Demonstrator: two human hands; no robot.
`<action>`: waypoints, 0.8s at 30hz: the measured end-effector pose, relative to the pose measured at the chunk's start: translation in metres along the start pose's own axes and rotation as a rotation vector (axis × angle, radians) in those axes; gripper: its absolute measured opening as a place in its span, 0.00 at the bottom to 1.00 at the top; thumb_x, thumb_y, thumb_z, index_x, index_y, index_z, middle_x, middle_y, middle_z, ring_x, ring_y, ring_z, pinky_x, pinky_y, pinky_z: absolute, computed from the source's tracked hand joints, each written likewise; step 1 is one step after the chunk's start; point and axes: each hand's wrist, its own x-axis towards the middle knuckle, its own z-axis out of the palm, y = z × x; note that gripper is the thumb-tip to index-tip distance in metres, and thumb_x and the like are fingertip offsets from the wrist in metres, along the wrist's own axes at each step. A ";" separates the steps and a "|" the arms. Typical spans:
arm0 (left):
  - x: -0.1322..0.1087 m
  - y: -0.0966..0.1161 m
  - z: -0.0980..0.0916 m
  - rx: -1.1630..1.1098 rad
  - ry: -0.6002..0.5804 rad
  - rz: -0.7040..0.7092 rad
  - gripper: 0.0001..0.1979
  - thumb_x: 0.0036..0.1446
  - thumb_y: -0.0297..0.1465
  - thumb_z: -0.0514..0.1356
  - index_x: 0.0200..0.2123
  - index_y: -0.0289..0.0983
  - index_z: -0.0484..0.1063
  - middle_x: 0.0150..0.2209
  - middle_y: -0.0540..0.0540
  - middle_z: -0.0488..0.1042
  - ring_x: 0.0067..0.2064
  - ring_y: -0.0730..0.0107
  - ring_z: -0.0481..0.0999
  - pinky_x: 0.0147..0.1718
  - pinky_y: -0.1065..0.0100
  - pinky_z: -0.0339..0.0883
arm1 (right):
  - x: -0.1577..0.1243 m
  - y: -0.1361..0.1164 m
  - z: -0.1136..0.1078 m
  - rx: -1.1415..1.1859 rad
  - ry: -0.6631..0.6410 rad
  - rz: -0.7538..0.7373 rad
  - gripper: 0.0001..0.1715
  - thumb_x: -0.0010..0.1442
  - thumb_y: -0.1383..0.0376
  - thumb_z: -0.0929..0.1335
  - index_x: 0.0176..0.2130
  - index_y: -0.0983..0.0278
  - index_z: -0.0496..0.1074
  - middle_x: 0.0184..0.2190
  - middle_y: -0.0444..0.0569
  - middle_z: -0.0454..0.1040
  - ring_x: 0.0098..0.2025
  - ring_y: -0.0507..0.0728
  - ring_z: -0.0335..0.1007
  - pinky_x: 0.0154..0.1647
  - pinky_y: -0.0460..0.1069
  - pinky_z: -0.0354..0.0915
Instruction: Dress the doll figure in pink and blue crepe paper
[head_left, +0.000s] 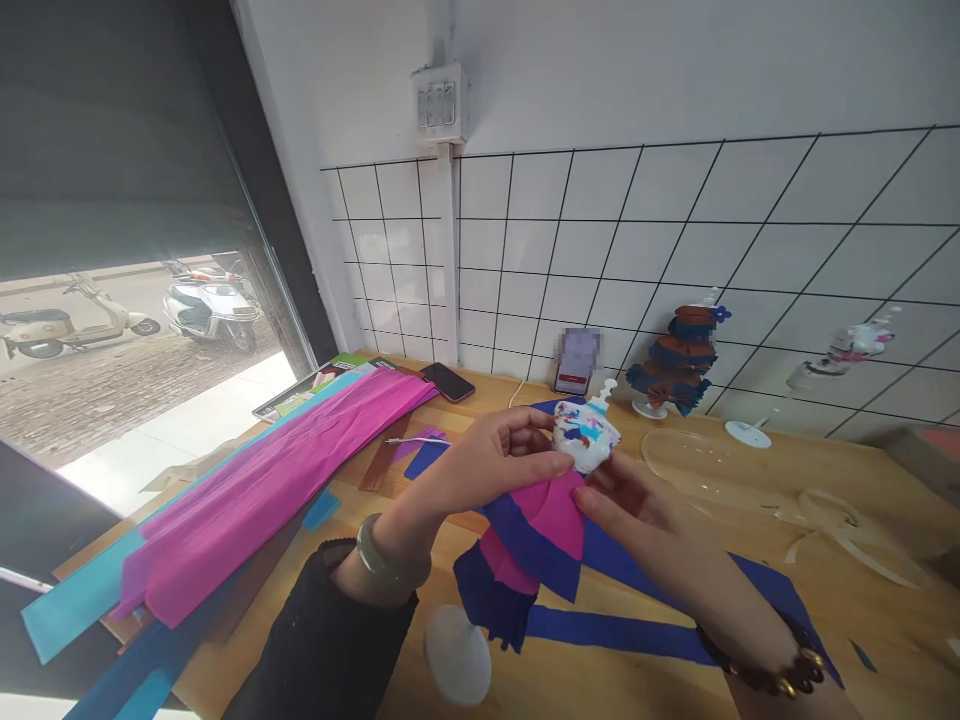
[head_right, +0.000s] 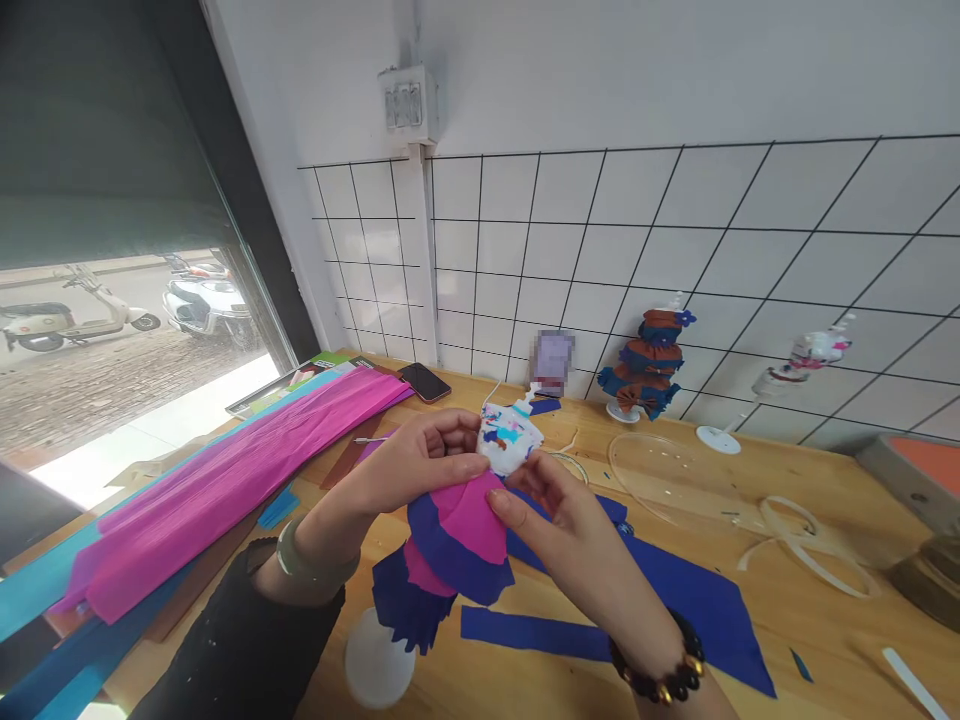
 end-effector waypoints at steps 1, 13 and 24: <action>0.000 0.000 0.000 0.010 0.007 -0.006 0.17 0.52 0.35 0.65 0.45 0.36 0.72 0.36 0.45 0.75 0.38 0.70 0.74 0.40 0.67 0.65 | 0.000 -0.002 0.000 0.001 -0.013 0.036 0.20 0.58 0.53 0.68 0.46 0.61 0.70 0.40 0.51 0.76 0.42 0.58 0.74 0.41 0.53 0.72; 0.002 -0.008 0.000 0.008 0.061 -0.034 0.20 0.49 0.37 0.67 0.44 0.35 0.70 0.32 0.48 0.71 0.35 0.73 0.71 0.37 0.69 0.62 | -0.006 -0.027 0.002 0.031 0.152 0.269 0.19 0.46 0.49 0.74 0.26 0.61 0.73 0.22 0.44 0.72 0.23 0.51 0.64 0.22 0.45 0.64; 0.005 -0.011 0.000 -0.013 0.082 -0.029 0.22 0.49 0.36 0.67 0.46 0.35 0.68 0.34 0.48 0.72 0.36 0.72 0.72 0.39 0.69 0.63 | -0.008 -0.024 0.001 -0.096 0.233 0.155 0.19 0.49 0.50 0.73 0.31 0.62 0.76 0.31 0.49 0.78 0.32 0.56 0.72 0.29 0.48 0.70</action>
